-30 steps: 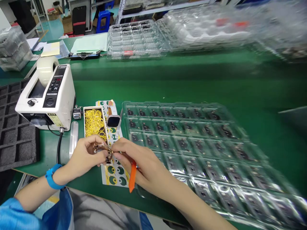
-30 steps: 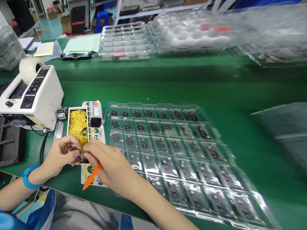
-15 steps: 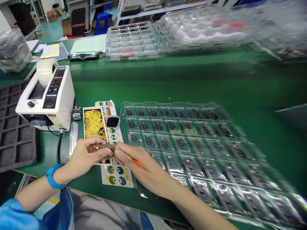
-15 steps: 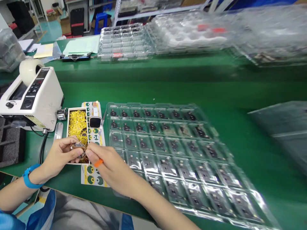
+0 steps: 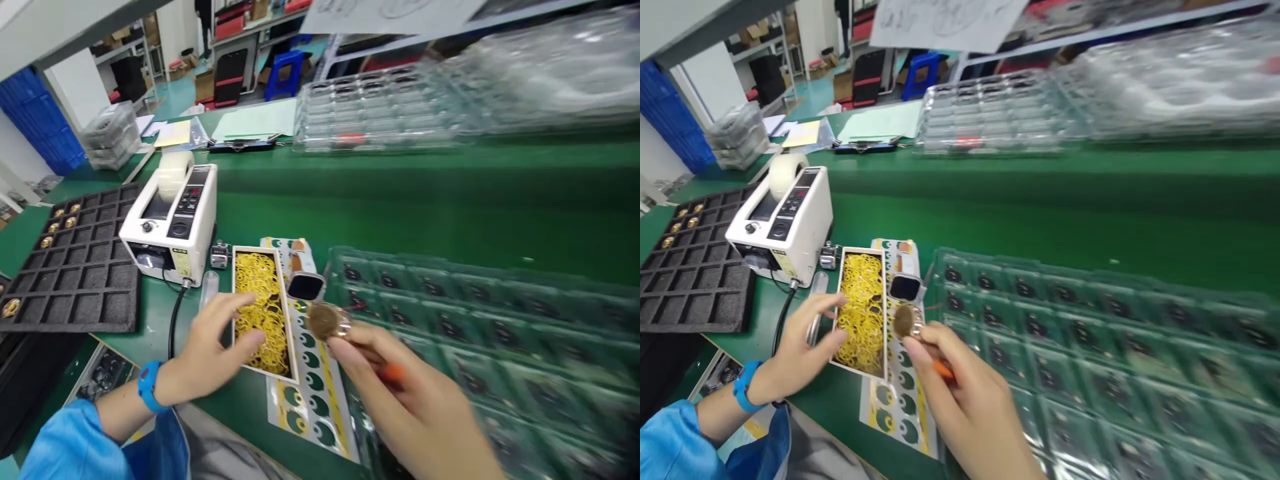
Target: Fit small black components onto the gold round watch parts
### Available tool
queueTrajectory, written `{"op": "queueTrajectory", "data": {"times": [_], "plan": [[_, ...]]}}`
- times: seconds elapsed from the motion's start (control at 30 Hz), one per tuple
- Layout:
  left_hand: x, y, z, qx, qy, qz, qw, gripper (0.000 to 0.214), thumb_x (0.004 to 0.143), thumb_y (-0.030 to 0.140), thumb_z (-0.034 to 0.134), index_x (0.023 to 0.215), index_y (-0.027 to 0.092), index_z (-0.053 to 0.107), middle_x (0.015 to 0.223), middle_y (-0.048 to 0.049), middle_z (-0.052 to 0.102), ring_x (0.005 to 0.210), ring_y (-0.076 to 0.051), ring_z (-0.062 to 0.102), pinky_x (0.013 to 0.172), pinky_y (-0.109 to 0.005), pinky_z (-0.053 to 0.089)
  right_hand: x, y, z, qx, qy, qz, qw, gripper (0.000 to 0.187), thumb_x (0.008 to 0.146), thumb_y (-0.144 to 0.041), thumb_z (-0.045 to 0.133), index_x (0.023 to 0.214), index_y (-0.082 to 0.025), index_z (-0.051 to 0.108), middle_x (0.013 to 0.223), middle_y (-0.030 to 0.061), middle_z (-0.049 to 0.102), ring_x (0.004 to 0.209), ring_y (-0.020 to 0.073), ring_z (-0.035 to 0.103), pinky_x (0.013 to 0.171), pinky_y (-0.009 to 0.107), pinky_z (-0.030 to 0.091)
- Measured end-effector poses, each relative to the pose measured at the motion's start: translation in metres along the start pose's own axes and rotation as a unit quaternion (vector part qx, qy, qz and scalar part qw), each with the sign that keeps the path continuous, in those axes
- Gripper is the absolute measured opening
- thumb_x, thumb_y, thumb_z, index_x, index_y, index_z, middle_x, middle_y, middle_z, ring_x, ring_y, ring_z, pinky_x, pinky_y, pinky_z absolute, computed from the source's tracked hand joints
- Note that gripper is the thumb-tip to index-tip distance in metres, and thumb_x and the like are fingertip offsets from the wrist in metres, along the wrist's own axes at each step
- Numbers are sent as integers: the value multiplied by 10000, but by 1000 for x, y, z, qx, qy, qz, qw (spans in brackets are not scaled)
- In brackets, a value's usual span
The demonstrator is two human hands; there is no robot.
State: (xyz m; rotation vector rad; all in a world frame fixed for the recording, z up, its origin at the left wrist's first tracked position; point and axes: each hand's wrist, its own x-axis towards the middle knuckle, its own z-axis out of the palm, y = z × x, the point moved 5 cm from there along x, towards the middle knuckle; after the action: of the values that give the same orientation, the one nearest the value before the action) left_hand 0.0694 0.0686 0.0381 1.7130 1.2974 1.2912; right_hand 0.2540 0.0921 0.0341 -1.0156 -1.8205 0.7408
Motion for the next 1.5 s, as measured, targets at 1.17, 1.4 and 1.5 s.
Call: {"op": "queueTrajectory", "data": {"times": [1.17,1.4,1.5], "plan": [[25,26,19,-91,-181,-100,974,257,851,274,612,618,169,578,680,17,432,666,-134,394,604,-274,291,0,6,18,367,-199,205,885,403,875,-600,545,799,-205,567,757,-6,476,708,138,433,672,258,387],[25,26,17,-64,-175,-115,976,258,834,269,594,598,171,558,673,22,404,632,-128,375,567,-269,279,-2,10,20,359,-197,229,883,446,836,-646,561,780,-204,541,769,-3,468,718,145,431,686,277,386],[25,24,19,-52,-172,-116,977,262,829,268,586,589,171,541,679,24,399,613,-120,371,546,-261,279,-2,10,20,346,-197,221,890,459,840,-657,546,763,-205,530,756,-5,459,713,146,431,676,276,386]]}}
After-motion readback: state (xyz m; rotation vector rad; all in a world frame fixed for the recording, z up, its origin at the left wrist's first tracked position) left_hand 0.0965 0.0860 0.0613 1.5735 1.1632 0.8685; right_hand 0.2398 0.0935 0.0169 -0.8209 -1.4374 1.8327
